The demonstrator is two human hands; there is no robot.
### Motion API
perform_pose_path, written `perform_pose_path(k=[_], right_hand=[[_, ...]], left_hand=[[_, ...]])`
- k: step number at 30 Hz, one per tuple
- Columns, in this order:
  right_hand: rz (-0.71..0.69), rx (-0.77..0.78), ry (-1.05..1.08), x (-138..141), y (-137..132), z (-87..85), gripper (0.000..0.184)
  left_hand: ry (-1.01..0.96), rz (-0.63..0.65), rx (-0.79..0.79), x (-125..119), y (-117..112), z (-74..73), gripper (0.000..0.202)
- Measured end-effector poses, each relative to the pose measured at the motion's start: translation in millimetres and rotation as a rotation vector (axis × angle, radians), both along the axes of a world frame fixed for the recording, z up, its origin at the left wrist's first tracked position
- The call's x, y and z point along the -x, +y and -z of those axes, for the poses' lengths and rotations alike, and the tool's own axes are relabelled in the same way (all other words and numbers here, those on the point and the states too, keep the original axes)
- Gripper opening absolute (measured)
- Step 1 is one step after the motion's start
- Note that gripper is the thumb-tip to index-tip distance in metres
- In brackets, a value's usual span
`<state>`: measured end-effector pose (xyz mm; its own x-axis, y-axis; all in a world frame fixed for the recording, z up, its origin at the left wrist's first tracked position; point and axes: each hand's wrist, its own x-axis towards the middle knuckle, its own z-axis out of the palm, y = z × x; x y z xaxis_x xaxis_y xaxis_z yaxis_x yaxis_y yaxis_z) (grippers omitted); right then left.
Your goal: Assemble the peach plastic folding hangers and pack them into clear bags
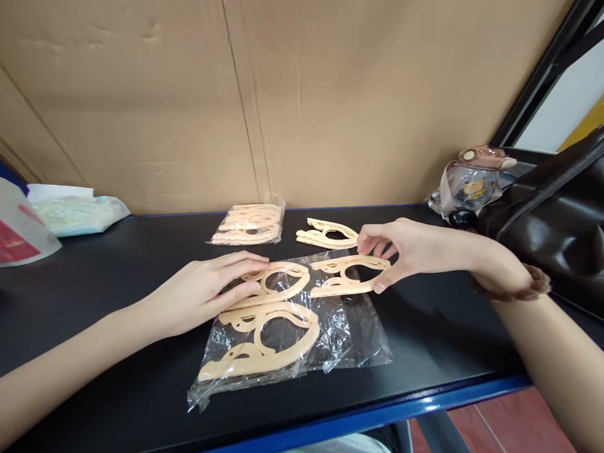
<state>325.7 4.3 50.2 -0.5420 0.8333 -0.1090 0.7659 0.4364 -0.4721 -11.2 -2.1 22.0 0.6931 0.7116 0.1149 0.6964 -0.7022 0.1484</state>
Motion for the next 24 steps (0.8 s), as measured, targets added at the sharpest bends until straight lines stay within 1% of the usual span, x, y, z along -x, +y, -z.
perform_pose_path(k=[8, 12, 15, 20, 22, 24], right_hand=[[0.0, 0.086, 0.107, 1, -5, -5.7, 0.04], [-0.013, 0.078, 0.138, 6, -7, -5.8, 0.039], [-0.015, -0.016, 0.156, 16, -6, 1.1, 0.04], [-0.034, -0.253, 0.17, 42, -7, 23.3, 0.044], [-0.033, -0.336, 0.15, 51, -8, 31.6, 0.046], [-0.026, -0.387, 0.089, 55, -9, 37.0, 0.049]], left_hand=[[-0.004, -0.008, 0.03, 1, 0, -0.7, 0.046], [-0.059, -0.025, 0.056, 1, 0, -2.0, 0.047], [-0.118, -0.023, 0.085, 1, 1, -2.0, 0.045], [-0.19, -0.039, 0.1, 4, 5, 4.0, 0.044], [-0.206, -0.045, 0.094, 6, 7, 5.8, 0.043], [-0.197, -0.059, 0.092, 7, 7, 5.3, 0.042]])
